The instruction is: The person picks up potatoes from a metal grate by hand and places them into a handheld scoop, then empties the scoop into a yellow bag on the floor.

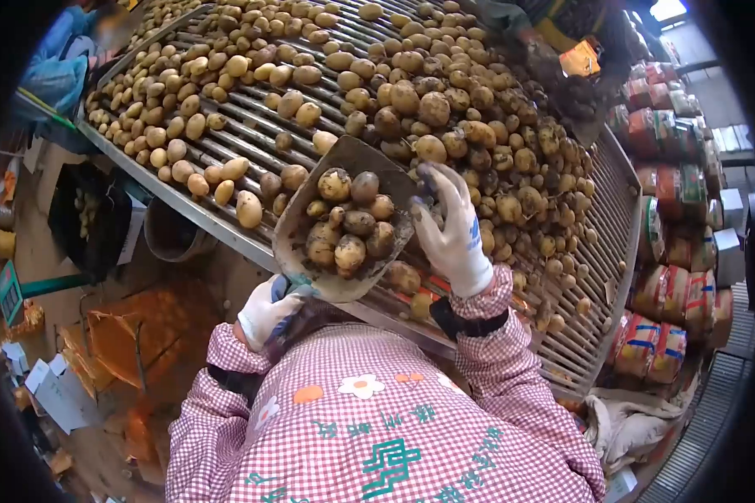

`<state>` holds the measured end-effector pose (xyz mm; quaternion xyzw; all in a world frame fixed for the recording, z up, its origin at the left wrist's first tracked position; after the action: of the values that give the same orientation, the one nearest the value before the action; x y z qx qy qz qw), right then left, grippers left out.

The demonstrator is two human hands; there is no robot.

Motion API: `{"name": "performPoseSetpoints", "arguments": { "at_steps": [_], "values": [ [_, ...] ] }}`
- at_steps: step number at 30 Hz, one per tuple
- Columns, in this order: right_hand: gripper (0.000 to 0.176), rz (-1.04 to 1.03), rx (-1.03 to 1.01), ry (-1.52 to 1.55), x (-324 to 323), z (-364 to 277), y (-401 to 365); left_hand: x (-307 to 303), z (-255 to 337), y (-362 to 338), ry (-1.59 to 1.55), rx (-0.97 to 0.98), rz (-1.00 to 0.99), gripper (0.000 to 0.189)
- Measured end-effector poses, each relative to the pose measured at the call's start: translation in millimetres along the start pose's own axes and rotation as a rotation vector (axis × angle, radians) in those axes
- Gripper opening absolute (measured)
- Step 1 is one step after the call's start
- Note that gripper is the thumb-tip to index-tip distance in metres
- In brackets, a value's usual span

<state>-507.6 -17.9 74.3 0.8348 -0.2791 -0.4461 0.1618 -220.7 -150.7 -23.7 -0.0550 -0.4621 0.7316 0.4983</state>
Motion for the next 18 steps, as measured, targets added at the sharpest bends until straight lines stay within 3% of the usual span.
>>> {"name": "performPoseSetpoints", "arguments": {
  "at_steps": [6, 12, 14, 15, 16, 17, 18],
  "values": [
    [0.046, -0.07, 0.038, -0.051, 4, -21, -27, -4, -9, 2, -0.032, -0.029, 0.0, 0.033],
    [0.045, 0.002, 0.202, -0.068, 19, -46, -41, -24, 1, -20, -0.137, -0.042, -0.03, 0.031],
    [0.042, -0.019, 0.176, -0.095, 31, -50, -42, -33, 4, -35, -0.164, -0.087, 0.004, 0.029],
    [0.041, -0.088, 0.108, -0.15, 39, -54, -39, -45, -12, -28, -0.144, 0.061, 0.073, 0.025],
    [0.042, -0.071, 0.085, -0.086, 54, -58, -37, -53, -1, -46, -0.083, -0.004, 0.096, 0.024],
    [0.043, -0.071, 0.094, -0.023, 70, -63, -34, -65, -4, -53, -0.045, 0.077, 0.102, 0.025],
    [0.047, -0.175, 0.052, -0.053, 83, -63, -32, -77, -11, -62, -0.153, 0.053, 0.084, 0.031]
  ]
}}
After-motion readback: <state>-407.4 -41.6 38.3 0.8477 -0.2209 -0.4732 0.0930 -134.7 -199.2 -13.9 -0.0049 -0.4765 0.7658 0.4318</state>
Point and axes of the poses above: each hand's wrist, its own y-axis towards the middle knuckle, its own x-axis out of the palm, z = x × y, the point moved 3 cm from there along y, towards the middle knuckle, and after that the axes turned 14 degrees about -x, right-handed, at the moved point
